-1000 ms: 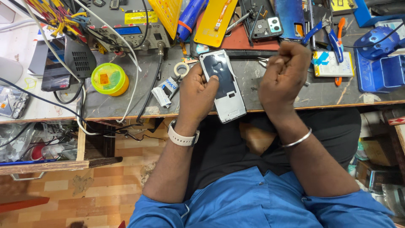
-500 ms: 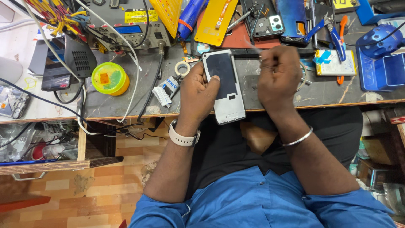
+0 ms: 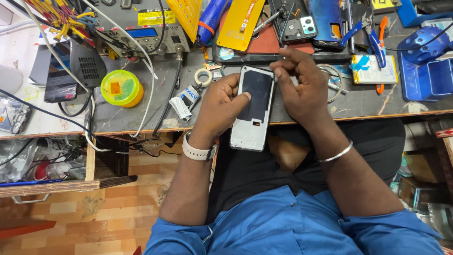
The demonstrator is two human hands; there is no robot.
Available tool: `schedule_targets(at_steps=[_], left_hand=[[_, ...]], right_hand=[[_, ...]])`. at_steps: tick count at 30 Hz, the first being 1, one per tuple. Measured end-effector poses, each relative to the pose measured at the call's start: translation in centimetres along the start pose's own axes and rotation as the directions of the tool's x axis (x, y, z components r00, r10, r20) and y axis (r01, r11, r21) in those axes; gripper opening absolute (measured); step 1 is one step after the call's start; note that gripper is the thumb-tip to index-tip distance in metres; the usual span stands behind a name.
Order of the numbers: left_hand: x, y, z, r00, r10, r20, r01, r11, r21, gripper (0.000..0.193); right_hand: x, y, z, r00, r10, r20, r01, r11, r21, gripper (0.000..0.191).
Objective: The person cleans the edges of a disassembled smartphone frame with a small tube of adhesive or sealant. They then pick up a new screen assembly, peel off protective films, and begin aligning the ribbon cable connectors with the phone's internal components.
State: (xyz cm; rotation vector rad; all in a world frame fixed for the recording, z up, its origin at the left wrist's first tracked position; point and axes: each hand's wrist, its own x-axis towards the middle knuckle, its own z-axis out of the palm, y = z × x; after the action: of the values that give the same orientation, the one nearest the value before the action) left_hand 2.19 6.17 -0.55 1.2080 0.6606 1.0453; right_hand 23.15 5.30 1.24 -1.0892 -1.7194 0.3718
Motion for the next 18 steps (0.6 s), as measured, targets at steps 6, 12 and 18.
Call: schedule_targets(at_steps=[6,12,18], left_hand=[[0.1,-0.5,-0.3,0.997,-0.028,0.068,0.025,0.999,0.034,0.027],[0.1,-0.5,-0.3,0.995,-0.03,0.093,0.035,0.998,-0.052,0.03],[0.2,-0.3,-0.3,0.995,-0.044,0.092,0.051,0.996,-0.072,0.032]], right_hand=[[0.7,0.1,-1.3,0.982,-0.061,0.177,0.067,0.997,-0.029,0.04],[1.3,-0.2,-2.5,0.959,-0.081,0.273,0.114,0.987,-0.11,0.044],[1.3,0.0,-2.1,0.957,-0.128,0.259,0.174,0.971,-0.162,0.038]])
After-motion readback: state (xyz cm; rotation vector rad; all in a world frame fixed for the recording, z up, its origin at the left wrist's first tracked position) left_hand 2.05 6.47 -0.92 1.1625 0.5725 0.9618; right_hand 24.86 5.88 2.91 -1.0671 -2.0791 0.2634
